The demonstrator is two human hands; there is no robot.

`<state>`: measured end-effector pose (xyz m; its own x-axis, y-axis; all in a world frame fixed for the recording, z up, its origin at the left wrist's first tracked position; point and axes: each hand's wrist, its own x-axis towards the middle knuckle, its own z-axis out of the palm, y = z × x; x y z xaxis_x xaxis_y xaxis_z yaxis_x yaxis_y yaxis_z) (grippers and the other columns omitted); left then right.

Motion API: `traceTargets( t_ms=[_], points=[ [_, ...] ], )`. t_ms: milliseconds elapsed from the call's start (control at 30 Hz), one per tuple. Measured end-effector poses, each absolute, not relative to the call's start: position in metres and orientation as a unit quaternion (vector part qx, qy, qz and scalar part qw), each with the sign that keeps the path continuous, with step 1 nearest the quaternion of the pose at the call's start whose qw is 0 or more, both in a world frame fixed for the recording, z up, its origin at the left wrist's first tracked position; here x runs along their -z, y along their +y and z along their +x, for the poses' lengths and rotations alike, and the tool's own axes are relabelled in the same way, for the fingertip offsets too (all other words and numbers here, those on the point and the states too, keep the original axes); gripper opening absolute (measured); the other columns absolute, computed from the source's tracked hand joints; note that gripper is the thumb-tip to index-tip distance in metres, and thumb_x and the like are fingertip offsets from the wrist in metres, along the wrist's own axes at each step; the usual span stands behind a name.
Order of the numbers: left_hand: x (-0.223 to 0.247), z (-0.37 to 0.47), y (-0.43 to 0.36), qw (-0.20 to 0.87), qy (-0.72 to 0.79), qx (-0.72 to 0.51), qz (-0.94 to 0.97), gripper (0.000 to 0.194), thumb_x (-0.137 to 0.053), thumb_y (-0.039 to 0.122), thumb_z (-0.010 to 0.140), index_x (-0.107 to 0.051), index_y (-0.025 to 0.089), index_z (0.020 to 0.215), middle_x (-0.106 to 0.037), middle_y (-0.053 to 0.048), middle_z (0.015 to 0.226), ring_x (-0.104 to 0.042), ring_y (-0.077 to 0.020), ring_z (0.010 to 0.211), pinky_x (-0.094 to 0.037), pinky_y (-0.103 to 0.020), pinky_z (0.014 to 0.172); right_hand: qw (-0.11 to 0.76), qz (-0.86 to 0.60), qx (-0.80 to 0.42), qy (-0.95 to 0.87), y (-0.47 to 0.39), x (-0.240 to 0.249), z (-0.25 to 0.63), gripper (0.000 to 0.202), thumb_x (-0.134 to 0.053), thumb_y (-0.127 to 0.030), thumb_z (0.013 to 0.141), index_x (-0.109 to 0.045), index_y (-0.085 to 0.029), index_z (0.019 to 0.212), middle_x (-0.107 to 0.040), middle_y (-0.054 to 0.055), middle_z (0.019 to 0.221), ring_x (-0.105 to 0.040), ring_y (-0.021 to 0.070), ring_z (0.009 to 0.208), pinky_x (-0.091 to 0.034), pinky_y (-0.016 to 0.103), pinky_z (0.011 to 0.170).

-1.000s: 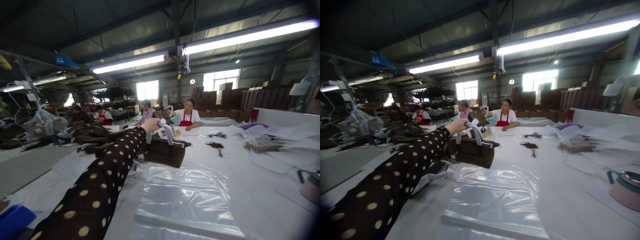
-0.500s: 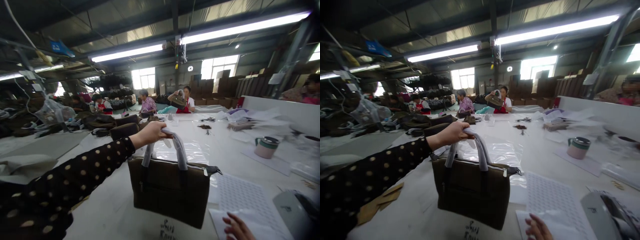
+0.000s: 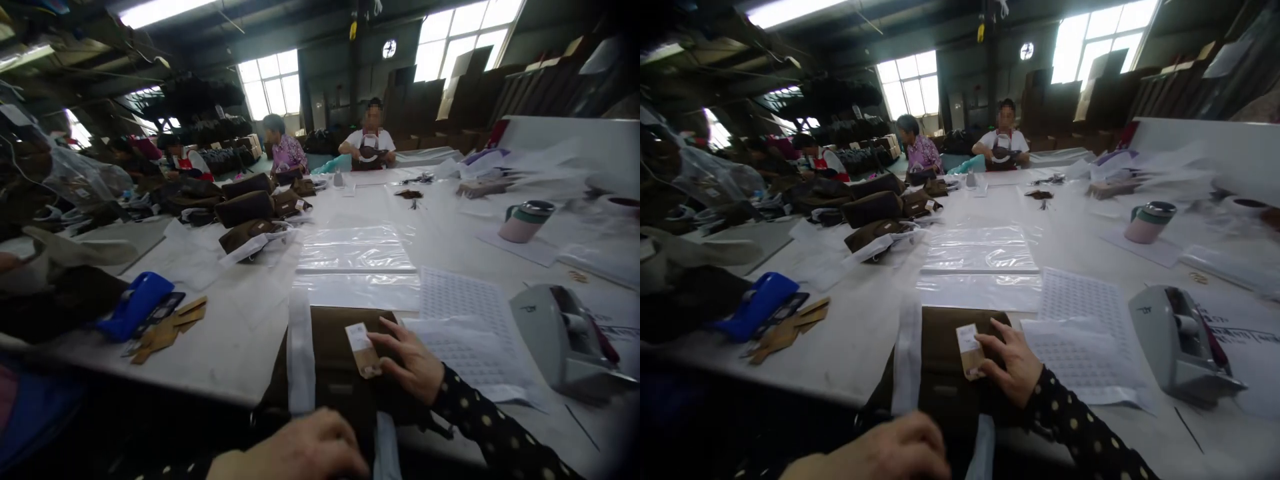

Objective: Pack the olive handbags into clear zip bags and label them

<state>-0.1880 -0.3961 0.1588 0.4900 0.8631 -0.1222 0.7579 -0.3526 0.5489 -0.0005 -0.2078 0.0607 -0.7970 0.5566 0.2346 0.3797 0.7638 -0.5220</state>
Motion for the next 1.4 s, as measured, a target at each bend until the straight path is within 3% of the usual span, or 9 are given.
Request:
traceTargets(
  t_ms=[67,167,267,400,733,867,933,1133,1400],
  points=[
    [-0.131,-0.196,-0.397,0.151,0.588,-0.107,0.787,0.050,-0.049,0.047,0.083,-0.043,0.024,0.127,-0.049,-0.007,0.130,-0.051,-0.0217,0.110,-0.038,-0.032,0.096,0.199,-0.259,-0.169,-0.930,-0.221,-0.042,-0.004,0.045,-0.050,-0.052,0.079,-0.054,-0.030,0.119,-0.033,0.009,0.137,-0.032,0.0334,0.124,-0.035,0.052,0.097],
    [-0.075,-0.209,-0.387,-0.042,0.637,-0.111,0.762,0.049,-0.043,0.039,0.088,-0.036,0.023,0.133,-0.042,-0.006,0.137,-0.034,-0.0266,0.127,-0.014,-0.050,0.107,0.254,-0.264,-0.097,-0.925,-0.225,-0.019,-0.007,0.050,-0.055,-0.049,0.077,-0.052,-0.026,0.122,-0.025,0.010,0.140,-0.024,0.0365,0.127,-0.033,0.054,0.098],
    [-0.025,-0.209,-0.373,-0.154,0.614,-0.134,0.762,0.048,-0.044,0.035,0.088,-0.038,0.020,0.132,-0.042,-0.007,0.137,-0.031,-0.0239,0.129,0.001,-0.051,0.109,0.315,-0.240,-0.057,-0.916,-0.216,-0.005,-0.008,0.047,-0.056,-0.045,0.077,-0.055,-0.021,0.117,-0.022,0.011,0.140,-0.022,0.0378,0.127,-0.031,0.055,0.100],
    [0.002,-0.196,-0.365,-0.217,0.610,-0.143,0.749,0.045,-0.045,0.030,0.087,-0.042,0.017,0.129,-0.043,-0.010,0.136,-0.032,-0.0232,0.129,0.002,-0.052,0.109,0.344,-0.210,-0.032,-0.915,-0.209,0.003,-0.007,0.044,-0.057,-0.042,0.077,-0.056,-0.020,0.115,-0.021,0.010,0.141,-0.022,0.0391,0.127,-0.029,0.057,0.100],
    [-0.037,-0.233,-0.365,-0.168,0.563,-0.154,0.794,0.045,-0.045,0.025,0.085,-0.041,0.021,0.130,-0.040,-0.007,0.138,-0.028,-0.0261,0.131,-0.019,-0.049,0.108,0.326,-0.255,0.009,-0.911,-0.203,-0.001,-0.013,0.045,-0.057,-0.042,0.076,-0.053,-0.023,0.116,-0.035,0.012,0.132,-0.031,0.0368,0.122,-0.038,0.056,0.091],
    [-0.068,-0.266,-0.305,-0.115,0.664,-0.154,0.723,0.050,-0.036,0.028,0.090,-0.025,0.016,0.138,-0.032,-0.011,0.142,-0.018,-0.0262,0.134,-0.021,-0.050,0.106,0.330,-0.324,0.025,-0.886,-0.188,-0.018,-0.041,0.025,-0.055,-0.036,0.076,-0.061,-0.020,0.093,-0.045,0.013,0.120,-0.030,0.0373,0.124,-0.029,0.059,0.096],
    [-0.078,-0.273,-0.268,-0.066,0.678,-0.123,0.722,0.051,-0.035,0.034,0.091,-0.024,0.019,0.139,-0.031,-0.008,0.143,-0.018,-0.0256,0.134,-0.020,-0.050,0.107,0.307,-0.343,0.027,-0.887,-0.178,-0.031,-0.062,0.031,-0.052,-0.032,0.076,-0.059,-0.018,0.103,-0.041,0.015,0.128,-0.026,0.0368,0.127,-0.024,0.058,0.099],
    [-0.070,-0.266,-0.213,-0.003,0.707,-0.076,0.703,0.052,-0.038,0.048,0.087,-0.037,0.022,0.131,-0.053,-0.008,0.125,-0.047,-0.0270,0.112,-0.026,-0.051,0.098,0.169,-0.371,-0.023,-0.913,-0.150,-0.045,-0.101,0.045,-0.044,-0.037,0.082,-0.049,-0.021,0.124,-0.051,0.011,0.126,-0.041,0.0295,0.118,-0.013,0.055,0.104],
    [-0.069,-0.257,-0.224,-0.041,0.720,-0.097,0.686,0.050,-0.037,0.054,0.085,-0.047,0.022,0.121,-0.060,-0.007,0.107,-0.052,-0.0237,0.098,-0.032,-0.041,0.088,0.199,-0.354,0.009,-0.914,-0.154,-0.034,-0.094,0.043,-0.041,-0.038,0.083,-0.052,-0.020,0.121,-0.055,0.010,0.119,-0.045,0.0275,0.110,-0.017,0.049,0.099]
  ],
)
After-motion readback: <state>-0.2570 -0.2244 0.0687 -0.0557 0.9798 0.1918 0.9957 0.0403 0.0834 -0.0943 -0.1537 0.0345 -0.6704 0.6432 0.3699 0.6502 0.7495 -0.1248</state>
